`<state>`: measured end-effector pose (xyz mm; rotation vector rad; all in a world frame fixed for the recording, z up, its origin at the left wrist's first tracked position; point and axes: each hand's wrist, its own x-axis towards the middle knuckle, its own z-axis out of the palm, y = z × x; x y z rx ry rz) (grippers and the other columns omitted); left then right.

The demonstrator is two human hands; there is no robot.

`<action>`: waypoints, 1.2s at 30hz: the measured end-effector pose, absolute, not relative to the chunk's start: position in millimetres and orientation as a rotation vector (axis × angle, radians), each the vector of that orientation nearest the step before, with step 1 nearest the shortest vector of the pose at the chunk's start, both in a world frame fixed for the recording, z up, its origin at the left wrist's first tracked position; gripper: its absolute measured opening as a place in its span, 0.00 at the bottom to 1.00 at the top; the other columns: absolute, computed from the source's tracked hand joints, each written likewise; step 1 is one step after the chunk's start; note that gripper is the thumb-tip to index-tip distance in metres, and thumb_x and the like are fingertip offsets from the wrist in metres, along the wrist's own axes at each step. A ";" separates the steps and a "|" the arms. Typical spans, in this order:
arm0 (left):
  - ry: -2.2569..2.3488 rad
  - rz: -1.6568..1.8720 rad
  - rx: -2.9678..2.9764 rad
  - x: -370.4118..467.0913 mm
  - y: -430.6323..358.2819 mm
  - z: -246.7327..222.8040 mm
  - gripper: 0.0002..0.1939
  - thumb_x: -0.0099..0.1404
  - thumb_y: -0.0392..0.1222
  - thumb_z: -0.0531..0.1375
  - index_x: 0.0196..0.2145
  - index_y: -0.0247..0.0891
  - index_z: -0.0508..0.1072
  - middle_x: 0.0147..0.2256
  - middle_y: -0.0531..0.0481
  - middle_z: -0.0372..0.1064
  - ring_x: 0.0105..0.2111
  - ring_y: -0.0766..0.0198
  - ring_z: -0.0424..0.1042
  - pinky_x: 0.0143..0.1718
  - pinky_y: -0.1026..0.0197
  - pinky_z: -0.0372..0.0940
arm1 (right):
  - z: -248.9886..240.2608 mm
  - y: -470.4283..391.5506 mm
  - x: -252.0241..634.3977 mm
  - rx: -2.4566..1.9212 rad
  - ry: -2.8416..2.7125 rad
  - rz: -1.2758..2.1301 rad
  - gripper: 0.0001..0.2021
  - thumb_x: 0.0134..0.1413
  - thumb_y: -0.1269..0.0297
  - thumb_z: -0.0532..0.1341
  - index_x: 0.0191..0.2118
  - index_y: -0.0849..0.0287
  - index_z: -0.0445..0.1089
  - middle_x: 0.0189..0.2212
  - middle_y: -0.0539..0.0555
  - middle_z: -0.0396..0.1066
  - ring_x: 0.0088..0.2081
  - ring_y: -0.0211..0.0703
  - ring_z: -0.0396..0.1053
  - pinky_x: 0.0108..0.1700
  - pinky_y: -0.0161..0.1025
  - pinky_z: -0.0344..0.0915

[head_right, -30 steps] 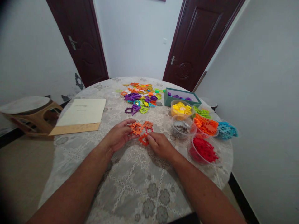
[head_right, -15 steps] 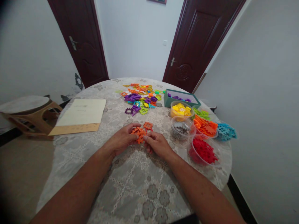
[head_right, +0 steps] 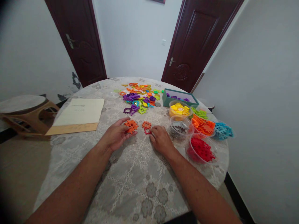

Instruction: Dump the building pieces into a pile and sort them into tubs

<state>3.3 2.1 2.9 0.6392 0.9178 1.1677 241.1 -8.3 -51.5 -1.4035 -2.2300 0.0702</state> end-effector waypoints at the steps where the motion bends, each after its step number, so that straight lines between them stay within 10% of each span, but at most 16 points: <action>1: 0.916 1.176 0.637 3.4 2.7 2.4 0.29 0.56 0.22 0.57 0.55 0.38 0.68 0.43 0.41 0.72 0.40 0.59 0.74 0.42 0.47 0.80 | -51.5 -8.7 239.5 -1.417 -2.244 0.071 0.10 0.66 0.67 0.61 0.49 0.58 0.76 0.50 0.62 0.74 0.52 0.54 0.69 0.58 0.52 0.65; 17: 0.854 1.034 0.703 6.1 -2.1 0.2 0.33 0.52 0.24 0.58 0.56 0.38 0.66 0.50 0.37 0.74 0.41 0.56 0.79 0.41 0.51 0.78 | -35.4 -28.3 218.9 -1.058 -2.001 0.363 0.05 0.68 0.67 0.60 0.46 0.54 0.71 0.54 0.61 0.70 0.56 0.49 0.70 0.48 0.45 0.72; 36: 0.845 1.032 0.775 6.6 -4.5 -3.5 0.29 0.61 0.26 0.62 0.58 0.39 0.67 0.50 0.38 0.75 0.41 0.59 0.78 0.40 0.54 0.78 | -69.6 -1.0 234.2 -1.563 -2.161 -0.043 0.23 0.70 0.60 0.56 0.66 0.58 0.67 0.69 0.66 0.60 0.70 0.60 0.55 0.69 0.62 0.56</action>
